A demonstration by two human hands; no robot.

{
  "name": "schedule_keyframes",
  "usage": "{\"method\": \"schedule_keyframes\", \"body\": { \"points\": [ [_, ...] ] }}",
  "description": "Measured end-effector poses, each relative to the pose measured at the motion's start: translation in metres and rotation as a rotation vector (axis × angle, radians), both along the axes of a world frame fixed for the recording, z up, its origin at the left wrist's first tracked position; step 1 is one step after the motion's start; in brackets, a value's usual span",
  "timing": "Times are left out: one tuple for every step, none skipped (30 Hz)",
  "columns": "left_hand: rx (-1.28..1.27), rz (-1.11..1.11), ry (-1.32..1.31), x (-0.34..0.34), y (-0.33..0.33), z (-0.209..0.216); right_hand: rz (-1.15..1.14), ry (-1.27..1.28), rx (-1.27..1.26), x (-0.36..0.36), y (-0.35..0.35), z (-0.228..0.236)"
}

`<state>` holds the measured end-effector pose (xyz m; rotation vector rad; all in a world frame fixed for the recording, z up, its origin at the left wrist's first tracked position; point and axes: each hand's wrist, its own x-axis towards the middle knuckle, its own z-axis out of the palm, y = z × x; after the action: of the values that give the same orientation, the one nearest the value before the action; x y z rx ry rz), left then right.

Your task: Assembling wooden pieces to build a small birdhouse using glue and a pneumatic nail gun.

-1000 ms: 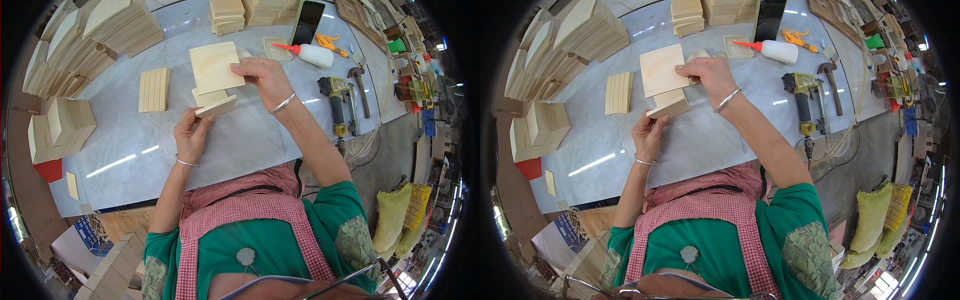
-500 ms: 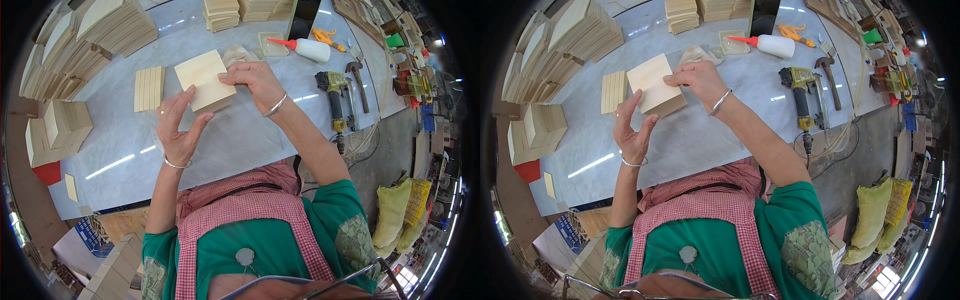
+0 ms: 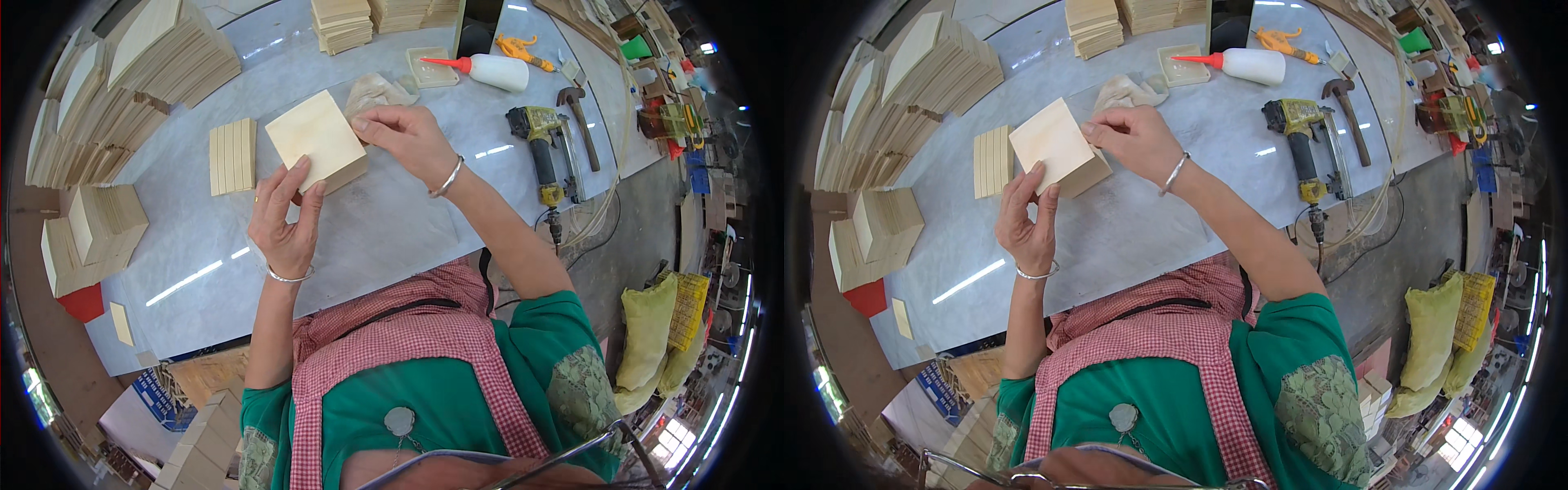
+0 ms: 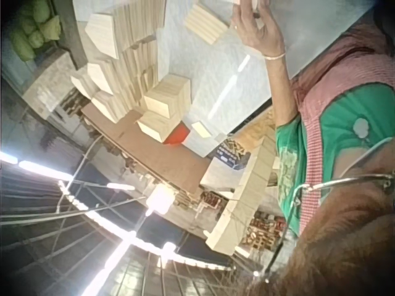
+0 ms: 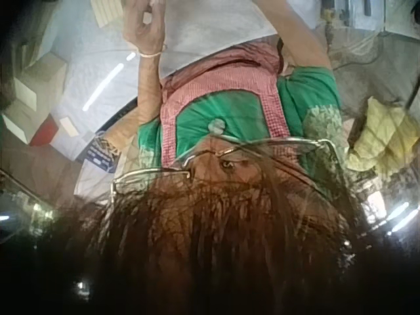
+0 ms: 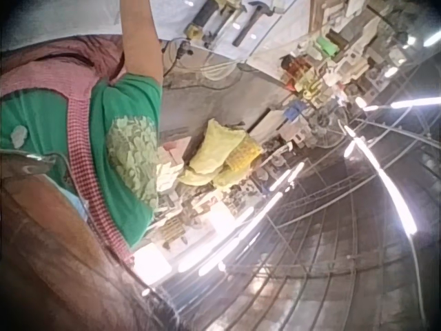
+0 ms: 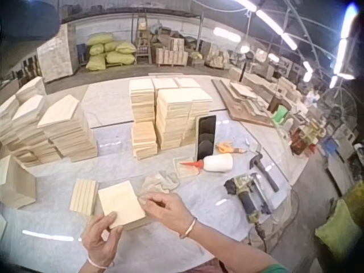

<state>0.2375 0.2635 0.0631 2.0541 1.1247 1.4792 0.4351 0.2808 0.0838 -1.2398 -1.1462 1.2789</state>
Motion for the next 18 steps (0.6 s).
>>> {"method": "schedule_keyframes", "body": {
  "points": [
    [-0.027,-0.005,-0.015,-0.001,-0.001,0.0,-0.018,-0.04,0.051,0.003,-0.005,-0.001],
    [-0.055,-0.012,-0.03,-0.001,-0.001,0.0,-0.038,-0.082,0.101,0.006,-0.011,-0.001],
    [-0.054,-0.021,-0.028,-0.001,-0.001,-0.001,-0.047,-0.08,0.102,0.009,-0.016,0.0],
    [-0.061,-0.016,-0.038,0.0,-0.001,-0.002,-0.051,-0.229,0.182,0.012,-0.022,0.001],
    [-0.069,-0.015,-0.048,0.0,-0.001,-0.002,-0.056,-0.379,0.259,0.014,-0.028,0.002],
    [-0.069,-0.027,-0.046,0.001,-0.001,-0.003,-0.068,-0.379,0.257,0.014,-0.032,0.002],
    [-0.086,-0.019,-0.057,0.001,-0.001,-0.004,-0.096,-0.42,0.338,0.012,-0.035,0.001],
    [-0.102,-0.011,-0.068,0.001,-0.001,-0.004,-0.122,-0.46,0.419,0.01,-0.037,-0.001],
    [-0.101,-0.022,-0.064,0.0,-0.001,-0.005,-0.133,-0.459,0.418,0.008,-0.039,-0.003],
    [-0.088,-0.037,-0.045,-0.001,0.0,-0.006,-0.166,-0.489,0.484,0.006,-0.041,-0.005],
    [-0.075,-0.051,-0.026,-0.002,0.0,-0.007,-0.198,-0.518,0.55,0.003,-0.042,-0.006],
    [-0.074,-0.059,-0.022,-0.002,0.0,-0.008,-0.207,-0.517,0.549,0.001,-0.043,-0.007],
    [-0.082,-0.056,-0.02,-0.002,0.0,-0.009,-0.229,-0.563,0.602,-0.001,-0.044,-0.007],
    [-0.091,-0.051,-0.019,-0.003,0.0,-0.009,-0.249,-0.609,0.655,-0.002,-0.045,-0.007],
    [-0.09,-0.055,-0.014,-0.002,0.001,-0.009,-0.255,-0.606,0.654,-0.003,-0.046,-0.008],
    [-0.076,-0.054,-0.01,-0.002,0.001,-0.009,-0.269,-0.61,0.66,-0.004,-0.046,-0.009],
    [-0.062,-0.05,-0.007,-0.001,0.001,-0.009,-0.281,-0.614,0.666,-0.005,-0.046,-0.01],
    [-0.062,-0.051,-0.004,-0.001,0.001,-0.008,-0.283,-0.611,0.665,-0.006,-0.047,-0.01]
  ]
}}
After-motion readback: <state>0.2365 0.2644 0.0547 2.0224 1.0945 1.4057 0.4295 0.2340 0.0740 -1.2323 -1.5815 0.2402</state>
